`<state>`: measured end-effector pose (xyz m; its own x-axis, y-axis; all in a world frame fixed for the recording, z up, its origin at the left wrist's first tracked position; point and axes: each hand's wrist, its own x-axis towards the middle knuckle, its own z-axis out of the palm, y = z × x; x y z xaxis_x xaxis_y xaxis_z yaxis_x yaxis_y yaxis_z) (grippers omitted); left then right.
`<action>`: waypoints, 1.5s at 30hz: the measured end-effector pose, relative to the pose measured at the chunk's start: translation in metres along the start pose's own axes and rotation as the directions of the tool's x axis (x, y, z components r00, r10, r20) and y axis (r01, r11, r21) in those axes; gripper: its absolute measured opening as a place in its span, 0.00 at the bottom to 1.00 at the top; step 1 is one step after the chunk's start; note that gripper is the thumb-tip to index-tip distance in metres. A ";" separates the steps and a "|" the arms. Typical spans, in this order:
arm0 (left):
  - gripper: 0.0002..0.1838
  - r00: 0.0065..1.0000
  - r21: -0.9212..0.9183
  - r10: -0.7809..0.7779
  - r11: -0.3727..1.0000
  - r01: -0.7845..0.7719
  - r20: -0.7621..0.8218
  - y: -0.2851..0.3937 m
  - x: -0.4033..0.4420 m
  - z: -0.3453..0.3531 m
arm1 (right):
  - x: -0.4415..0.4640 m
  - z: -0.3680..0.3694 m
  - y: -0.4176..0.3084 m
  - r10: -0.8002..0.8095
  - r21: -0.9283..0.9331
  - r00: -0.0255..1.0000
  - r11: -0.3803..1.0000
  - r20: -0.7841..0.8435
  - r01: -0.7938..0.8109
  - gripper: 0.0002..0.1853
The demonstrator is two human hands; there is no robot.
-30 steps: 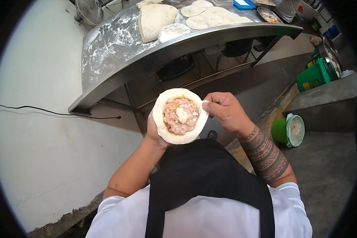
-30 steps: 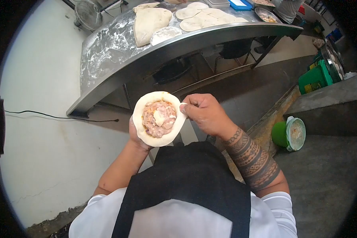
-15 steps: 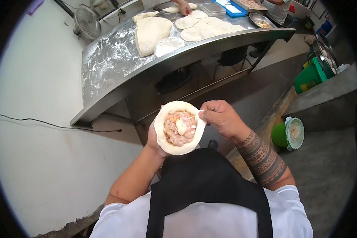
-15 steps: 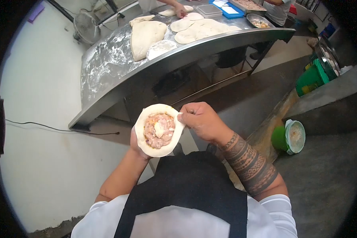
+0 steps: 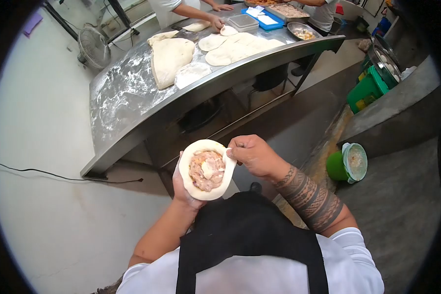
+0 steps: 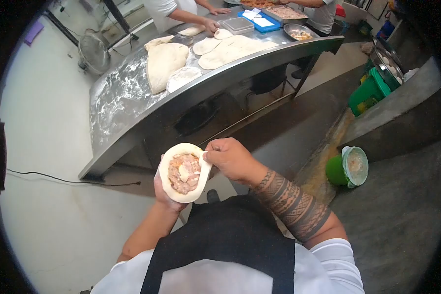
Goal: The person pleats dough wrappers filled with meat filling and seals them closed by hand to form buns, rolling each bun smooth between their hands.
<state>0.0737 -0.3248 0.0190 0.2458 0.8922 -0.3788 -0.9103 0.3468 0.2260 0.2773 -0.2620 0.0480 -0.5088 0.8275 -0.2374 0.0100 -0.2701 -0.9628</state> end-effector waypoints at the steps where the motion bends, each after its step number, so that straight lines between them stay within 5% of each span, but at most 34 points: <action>1: 0.35 1.000 -0.002 -0.004 1.000 0.004 0.022 -0.001 0.000 -0.002 | -0.002 0.003 -0.001 -0.004 0.009 1.000 1.000 0.011 0.004 0.09; 11: 0.36 0.980 0.008 -0.170 0.985 0.170 0.106 0.011 0.003 0.001 | 0.004 -0.009 -0.013 -0.037 -0.242 0.996 0.969 0.082 0.056 0.09; 24: 0.37 0.925 0.094 -0.323 0.946 0.310 0.198 0.026 0.011 0.004 | 0.000 -0.004 -0.019 -0.116 -0.281 0.991 0.951 0.062 0.128 0.12; 27: 0.36 0.912 0.102 -0.293 0.956 0.275 0.286 0.024 0.003 0.017 | 0.004 -0.006 -0.015 -0.103 -0.285 0.994 0.952 0.037 0.109 0.12; 32: 0.28 0.996 -0.036 0.076 0.997 -0.074 0.054 -0.005 0.008 -0.020 | 0.004 -0.001 -0.001 -0.071 -0.229 0.997 0.971 -0.015 0.066 0.13; 35: 0.29 0.986 -0.093 0.047 0.995 -0.033 0.158 -0.007 0.006 -0.033 | 0.001 -0.002 -0.005 -0.077 -0.270 0.997 0.960 0.024 0.080 0.13; 38: 0.27 0.995 0.044 0.064 0.997 -0.067 0.071 -0.010 -0.003 -0.015 | -0.001 0.000 -0.009 -0.122 -0.329 0.992 0.938 -0.016 0.110 0.12; 45: 0.28 0.995 0.047 0.007 0.999 -0.012 0.104 -0.004 -0.004 -0.011 | 0.001 0.000 -0.006 -0.097 -0.242 0.995 0.965 0.029 0.101 0.12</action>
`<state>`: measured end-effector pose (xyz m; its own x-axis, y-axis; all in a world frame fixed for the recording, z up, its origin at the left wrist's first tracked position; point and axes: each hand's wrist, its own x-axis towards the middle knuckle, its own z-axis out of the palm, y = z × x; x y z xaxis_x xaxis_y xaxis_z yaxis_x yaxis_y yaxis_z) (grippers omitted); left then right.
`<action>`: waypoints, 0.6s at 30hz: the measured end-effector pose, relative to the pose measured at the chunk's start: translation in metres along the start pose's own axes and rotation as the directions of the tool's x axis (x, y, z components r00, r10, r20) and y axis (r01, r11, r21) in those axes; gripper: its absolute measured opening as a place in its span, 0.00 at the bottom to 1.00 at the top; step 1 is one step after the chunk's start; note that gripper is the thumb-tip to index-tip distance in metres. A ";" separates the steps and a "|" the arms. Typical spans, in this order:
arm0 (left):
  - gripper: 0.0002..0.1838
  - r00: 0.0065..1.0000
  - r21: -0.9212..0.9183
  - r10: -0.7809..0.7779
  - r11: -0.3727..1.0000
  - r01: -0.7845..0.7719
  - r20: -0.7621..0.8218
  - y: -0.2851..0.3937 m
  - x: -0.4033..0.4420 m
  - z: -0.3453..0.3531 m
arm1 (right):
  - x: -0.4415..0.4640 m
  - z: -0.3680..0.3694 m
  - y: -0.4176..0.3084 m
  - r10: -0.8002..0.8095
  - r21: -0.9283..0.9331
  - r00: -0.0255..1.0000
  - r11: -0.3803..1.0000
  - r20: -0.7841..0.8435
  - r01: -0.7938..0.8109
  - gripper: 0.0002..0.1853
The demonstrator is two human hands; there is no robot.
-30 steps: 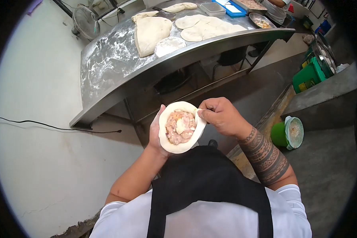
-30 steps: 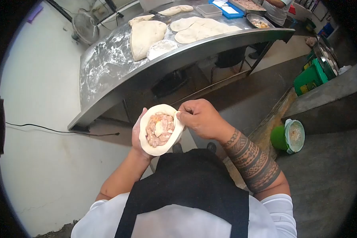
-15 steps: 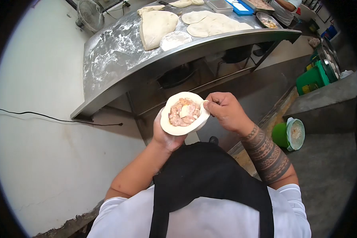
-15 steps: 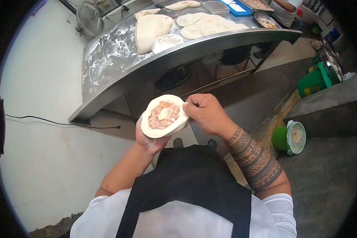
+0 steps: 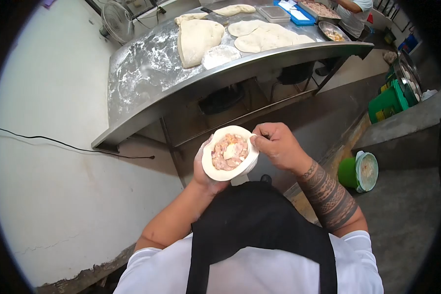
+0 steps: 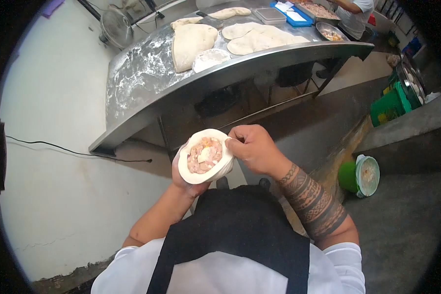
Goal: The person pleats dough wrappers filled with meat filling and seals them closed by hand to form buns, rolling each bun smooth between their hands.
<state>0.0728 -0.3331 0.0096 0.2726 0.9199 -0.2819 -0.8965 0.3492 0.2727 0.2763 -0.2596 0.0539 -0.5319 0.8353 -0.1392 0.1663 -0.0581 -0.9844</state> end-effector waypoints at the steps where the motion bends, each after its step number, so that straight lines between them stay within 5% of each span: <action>1: 0.28 1.000 -0.016 0.002 1.000 -0.002 0.019 0.001 0.000 -0.001 | 0.001 -0.001 0.002 -0.014 -0.021 1.000 1.000 0.000 0.014 0.12; 5: 0.29 0.998 -0.042 -0.035 0.998 0.037 0.058 0.003 0.002 -0.005 | 0.001 -0.003 -0.002 -0.039 -0.154 0.998 0.988 -0.040 0.033 0.13; 14: 0.30 0.997 -0.038 -0.071 0.997 0.072 0.021 0.002 0.004 0.010 | 0.006 -0.001 -0.005 0.011 -0.067 1.000 0.998 -0.025 -0.012 0.13; 18: 0.31 0.992 -0.007 -0.125 0.992 0.125 -0.003 0.006 0.006 0.001 | 0.006 -0.007 -0.016 -0.025 -0.181 0.999 0.983 0.034 0.030 0.13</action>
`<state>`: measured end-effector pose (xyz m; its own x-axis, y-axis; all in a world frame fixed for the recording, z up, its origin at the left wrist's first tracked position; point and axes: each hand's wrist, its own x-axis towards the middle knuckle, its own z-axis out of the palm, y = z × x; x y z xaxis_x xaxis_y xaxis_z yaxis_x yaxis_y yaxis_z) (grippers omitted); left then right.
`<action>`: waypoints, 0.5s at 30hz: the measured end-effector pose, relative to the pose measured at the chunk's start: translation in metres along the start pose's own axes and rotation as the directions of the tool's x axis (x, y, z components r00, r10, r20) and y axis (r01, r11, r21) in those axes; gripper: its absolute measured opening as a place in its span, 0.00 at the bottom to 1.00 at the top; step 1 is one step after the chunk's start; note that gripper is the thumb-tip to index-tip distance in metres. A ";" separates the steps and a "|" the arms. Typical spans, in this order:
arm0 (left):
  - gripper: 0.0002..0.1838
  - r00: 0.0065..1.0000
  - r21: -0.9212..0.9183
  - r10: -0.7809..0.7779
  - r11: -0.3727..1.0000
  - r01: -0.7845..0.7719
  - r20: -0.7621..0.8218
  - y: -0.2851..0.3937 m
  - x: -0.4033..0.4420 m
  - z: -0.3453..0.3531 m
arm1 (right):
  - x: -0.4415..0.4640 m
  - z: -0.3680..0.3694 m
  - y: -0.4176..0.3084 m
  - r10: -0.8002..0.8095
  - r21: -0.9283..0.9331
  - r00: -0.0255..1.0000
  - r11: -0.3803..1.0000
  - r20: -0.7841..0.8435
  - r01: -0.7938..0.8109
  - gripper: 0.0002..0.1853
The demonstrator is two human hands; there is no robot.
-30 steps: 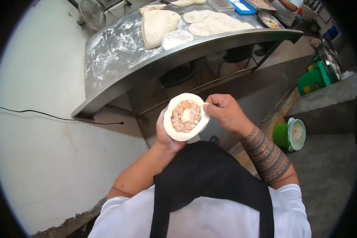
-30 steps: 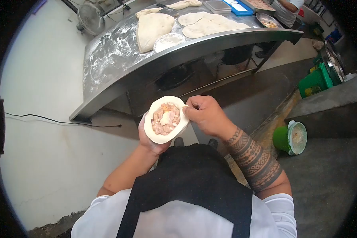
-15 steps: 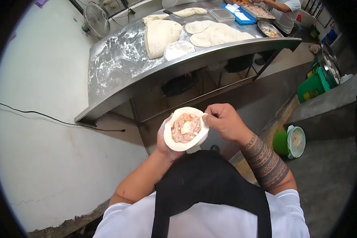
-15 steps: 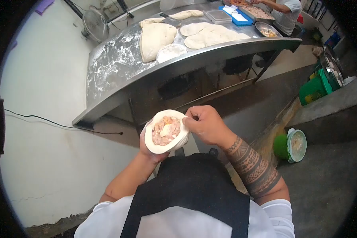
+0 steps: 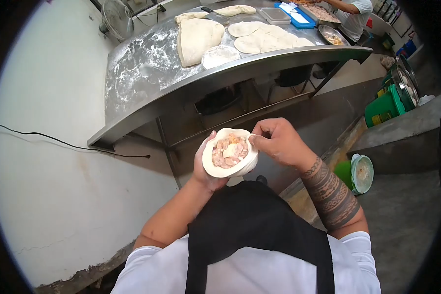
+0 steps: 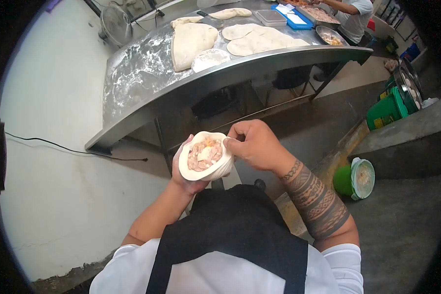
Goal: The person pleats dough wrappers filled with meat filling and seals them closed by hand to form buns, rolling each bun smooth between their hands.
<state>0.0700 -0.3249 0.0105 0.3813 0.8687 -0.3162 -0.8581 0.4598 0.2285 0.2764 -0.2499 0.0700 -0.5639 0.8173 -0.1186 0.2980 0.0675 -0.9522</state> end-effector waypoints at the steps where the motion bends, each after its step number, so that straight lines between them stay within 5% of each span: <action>1: 0.31 0.999 0.020 -0.021 1.000 0.022 -0.030 0.003 0.002 -0.001 | 0.000 -0.001 -0.004 -0.015 -0.041 1.000 0.999 -0.009 0.014 0.13; 4: 0.31 0.993 0.025 -0.111 0.994 0.110 0.027 0.010 0.005 -0.003 | 0.003 -0.002 -0.011 -0.022 -0.106 1.000 0.994 0.009 0.023 0.14; 10: 0.30 0.993 -0.054 0.109 0.992 -0.111 -0.038 -0.005 0.009 -0.011 | 0.010 0.004 0.004 0.010 -0.059 1.000 0.998 -0.018 -0.011 0.13; 15: 0.28 0.997 -0.114 0.080 0.990 -0.082 -0.019 -0.005 0.008 -0.014 | 0.008 0.005 -0.001 -0.040 -0.107 0.999 0.994 -0.022 0.037 0.11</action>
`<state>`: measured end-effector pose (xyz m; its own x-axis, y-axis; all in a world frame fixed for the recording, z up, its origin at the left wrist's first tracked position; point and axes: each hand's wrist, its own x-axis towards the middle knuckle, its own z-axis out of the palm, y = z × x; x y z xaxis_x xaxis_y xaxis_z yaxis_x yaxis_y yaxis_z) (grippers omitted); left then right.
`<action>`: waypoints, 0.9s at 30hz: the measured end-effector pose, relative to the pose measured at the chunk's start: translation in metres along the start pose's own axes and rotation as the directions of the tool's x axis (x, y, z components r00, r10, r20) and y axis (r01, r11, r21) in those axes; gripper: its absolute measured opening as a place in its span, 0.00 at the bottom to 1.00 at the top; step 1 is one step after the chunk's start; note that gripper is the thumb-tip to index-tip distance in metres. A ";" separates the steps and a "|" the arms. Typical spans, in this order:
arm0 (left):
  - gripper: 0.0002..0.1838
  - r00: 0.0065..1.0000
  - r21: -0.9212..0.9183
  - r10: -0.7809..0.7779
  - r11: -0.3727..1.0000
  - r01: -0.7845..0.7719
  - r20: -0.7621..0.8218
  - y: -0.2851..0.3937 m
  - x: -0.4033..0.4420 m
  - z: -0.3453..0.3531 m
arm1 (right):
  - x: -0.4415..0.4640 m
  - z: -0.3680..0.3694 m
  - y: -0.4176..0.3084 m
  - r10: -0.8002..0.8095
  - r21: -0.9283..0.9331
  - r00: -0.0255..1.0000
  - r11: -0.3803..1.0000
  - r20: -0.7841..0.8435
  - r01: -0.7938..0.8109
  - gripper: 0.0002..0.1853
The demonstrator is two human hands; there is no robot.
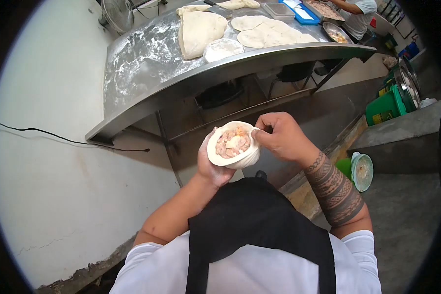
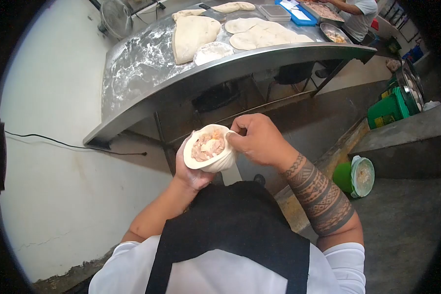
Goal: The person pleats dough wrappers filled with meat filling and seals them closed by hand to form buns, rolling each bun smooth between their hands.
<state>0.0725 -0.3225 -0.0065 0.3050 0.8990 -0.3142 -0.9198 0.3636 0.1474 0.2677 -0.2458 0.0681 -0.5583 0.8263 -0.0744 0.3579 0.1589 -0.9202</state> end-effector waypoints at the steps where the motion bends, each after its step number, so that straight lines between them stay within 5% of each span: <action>1: 0.28 1.000 0.033 -0.017 0.999 0.017 0.002 0.002 0.001 0.000 | -0.001 -0.001 -0.005 -0.003 -0.030 1.000 1.000 -0.013 0.003 0.11; 10: 0.29 0.998 0.133 -0.054 0.989 0.058 -0.031 0.010 0.000 0.015 | 0.003 -0.006 -0.002 0.025 -0.002 0.997 1.000 0.070 -0.025 0.10; 19: 0.32 0.966 0.152 -0.227 0.966 0.207 0.127 0.024 0.007 0.005 | 0.003 -0.008 -0.005 0.034 -0.013 0.998 0.999 0.055 -0.033 0.15; 22: 0.31 1.000 0.105 0.004 0.994 -0.005 0.004 0.008 0.007 0.006 | 0.006 -0.005 0.002 0.056 -0.002 0.997 0.998 0.046 -0.056 0.14; 27: 0.30 0.994 0.038 0.108 0.993 -0.109 0.005 -0.006 0.006 -0.005 | 0.005 -0.002 0.008 0.023 0.012 0.999 1.000 0.046 -0.024 0.10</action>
<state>0.0788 -0.3206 -0.0141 0.2047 0.9343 -0.2917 -0.9373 0.2730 0.2166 0.2692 -0.2393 0.0614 -0.5836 0.8040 -0.1135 0.3623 0.1328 -0.9226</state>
